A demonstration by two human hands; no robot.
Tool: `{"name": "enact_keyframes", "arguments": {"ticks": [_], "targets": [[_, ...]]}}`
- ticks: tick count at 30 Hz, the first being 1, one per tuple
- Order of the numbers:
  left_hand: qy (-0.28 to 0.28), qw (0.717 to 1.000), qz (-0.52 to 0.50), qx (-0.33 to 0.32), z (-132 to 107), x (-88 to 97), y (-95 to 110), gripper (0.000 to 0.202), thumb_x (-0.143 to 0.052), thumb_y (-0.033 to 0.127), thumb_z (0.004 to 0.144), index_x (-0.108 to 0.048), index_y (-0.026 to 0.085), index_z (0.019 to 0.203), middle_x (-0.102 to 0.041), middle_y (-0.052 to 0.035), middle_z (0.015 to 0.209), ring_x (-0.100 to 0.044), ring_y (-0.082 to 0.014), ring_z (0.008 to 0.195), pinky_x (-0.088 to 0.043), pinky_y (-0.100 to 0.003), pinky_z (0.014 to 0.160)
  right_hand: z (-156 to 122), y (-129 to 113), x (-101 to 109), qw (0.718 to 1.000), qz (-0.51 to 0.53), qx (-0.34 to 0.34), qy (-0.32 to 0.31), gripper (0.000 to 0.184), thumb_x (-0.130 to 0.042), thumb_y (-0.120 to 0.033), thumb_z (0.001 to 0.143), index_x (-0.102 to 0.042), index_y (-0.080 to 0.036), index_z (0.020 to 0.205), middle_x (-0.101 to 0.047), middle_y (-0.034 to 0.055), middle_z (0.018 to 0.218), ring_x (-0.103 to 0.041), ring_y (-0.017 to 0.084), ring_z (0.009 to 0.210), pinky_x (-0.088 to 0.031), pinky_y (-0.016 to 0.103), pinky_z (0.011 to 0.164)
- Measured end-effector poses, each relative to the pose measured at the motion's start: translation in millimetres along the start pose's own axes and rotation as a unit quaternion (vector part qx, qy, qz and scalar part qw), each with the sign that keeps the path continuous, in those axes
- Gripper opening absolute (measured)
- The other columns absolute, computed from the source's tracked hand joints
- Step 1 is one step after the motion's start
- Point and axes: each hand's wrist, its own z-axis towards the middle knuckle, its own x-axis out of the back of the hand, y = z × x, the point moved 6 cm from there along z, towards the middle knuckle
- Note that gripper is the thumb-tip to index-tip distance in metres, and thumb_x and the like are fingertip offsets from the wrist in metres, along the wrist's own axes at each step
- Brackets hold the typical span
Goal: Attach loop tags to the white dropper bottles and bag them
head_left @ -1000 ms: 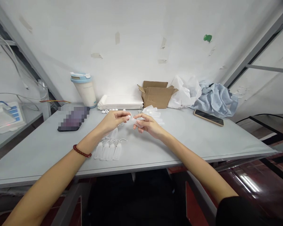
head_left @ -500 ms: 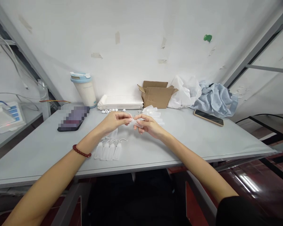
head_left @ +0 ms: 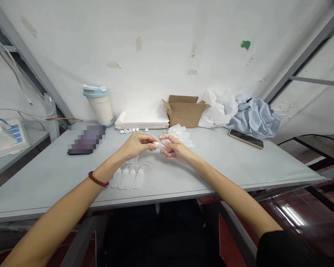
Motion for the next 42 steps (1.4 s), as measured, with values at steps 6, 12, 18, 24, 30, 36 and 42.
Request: {"name": "enact_keyframes", "arguments": {"ticks": [6, 12, 18, 24, 30, 36, 42], "targets": [[-0.034, 0.999, 0.012, 0.039, -1, -4.2, -3, 0.035, -0.077, 0.049, 0.071, -0.074, 0.014, 0.073, -0.072, -0.0064, 0.073, -0.066, -0.0169, 0.064, -0.057, -0.031, 0.066, 0, -4, -4, 1.000, -0.009, 0.017, -0.003, 0.044, -0.067, -0.049, 0.078, -0.039, -0.025, 0.104, -0.051, -0.0081, 0.058, -0.031, 0.006, 0.044, -0.026, 0.022, 0.049], [-0.065, 0.995, 0.080, 0.014, -3, -6.6, 1, 0.031, -0.071, 0.047, 0.078, -0.074, 0.016, 0.074, -0.070, -0.0046, 0.066, -0.064, -0.0160, 0.061, -0.054, -0.029, 0.065, -1, -3, -1, 1.000, -0.019, 0.008, 0.000, 0.045, -0.068, -0.048, 0.078, -0.040, -0.025, 0.104, -0.048, -0.0077, 0.057, -0.037, 0.009, 0.048, -0.025, 0.022, 0.049], [-0.061, 0.992, 0.108, -0.008, -6, -7.6, 7, 0.026, -0.071, 0.040, 0.077, -0.075, 0.016, 0.086, -0.072, -0.0047, 0.073, -0.065, -0.0170, 0.067, -0.051, -0.028, 0.065, -3, -2, -2, 1.000, -0.010, -0.013, -0.015, 0.040, -0.065, -0.047, 0.081, -0.039, -0.025, 0.102, -0.045, -0.0102, 0.054, -0.027, 0.006, 0.043, -0.022, 0.021, 0.048], [-0.051, 0.995, 0.091, -0.002, -5, -7.7, 6, 0.025, -0.069, 0.041, 0.078, -0.071, 0.016, 0.078, -0.068, -0.0034, 0.068, -0.064, -0.0156, 0.064, -0.052, -0.028, 0.066, 0, -6, -1, 0.997, -0.071, 0.034, 0.008, 0.043, -0.061, -0.056, 0.082, -0.042, -0.024, 0.104, -0.058, -0.0044, 0.063, -0.039, 0.009, 0.046, -0.033, 0.024, 0.050], [0.011, 0.999, 0.015, 0.029, 0, 3.2, -2, 0.035, -0.075, 0.049, 0.071, -0.069, 0.014, 0.071, -0.065, -0.0036, 0.063, -0.062, -0.0155, 0.060, -0.055, -0.030, 0.064, -1, -25, 10, 0.909, -0.328, 0.226, 0.124, 0.036, -0.064, -0.051, 0.081, -0.063, -0.019, 0.098, -0.062, 0.0037, 0.080, -0.051, 0.015, 0.067, -0.039, 0.028, 0.063], [0.018, 0.997, 0.069, -0.018, 0, 1.5, 3, 0.027, -0.076, 0.040, 0.070, -0.072, 0.015, 0.076, -0.070, -0.0046, 0.073, -0.064, -0.0168, 0.066, -0.056, -0.032, 0.071, 0, -20, 13, 0.930, -0.306, 0.181, 0.091, 0.037, -0.052, -0.050, 0.089, -0.058, -0.018, 0.073, -0.049, -0.0006, 0.062, -0.044, 0.012, 0.057, -0.034, 0.027, 0.057], [0.020, 0.997, 0.068, -0.028, 0, 0.6, 4, 0.030, -0.073, 0.045, 0.073, -0.074, 0.015, 0.078, -0.072, -0.0065, 0.079, -0.065, -0.0185, 0.073, -0.056, -0.032, 0.071, 1, -19, 15, 0.948, -0.252, 0.172, 0.094, 0.033, -0.055, -0.049, 0.086, -0.062, -0.017, 0.083, -0.052, -0.0014, 0.063, -0.044, 0.010, 0.053, -0.037, 0.027, 0.056]]}}
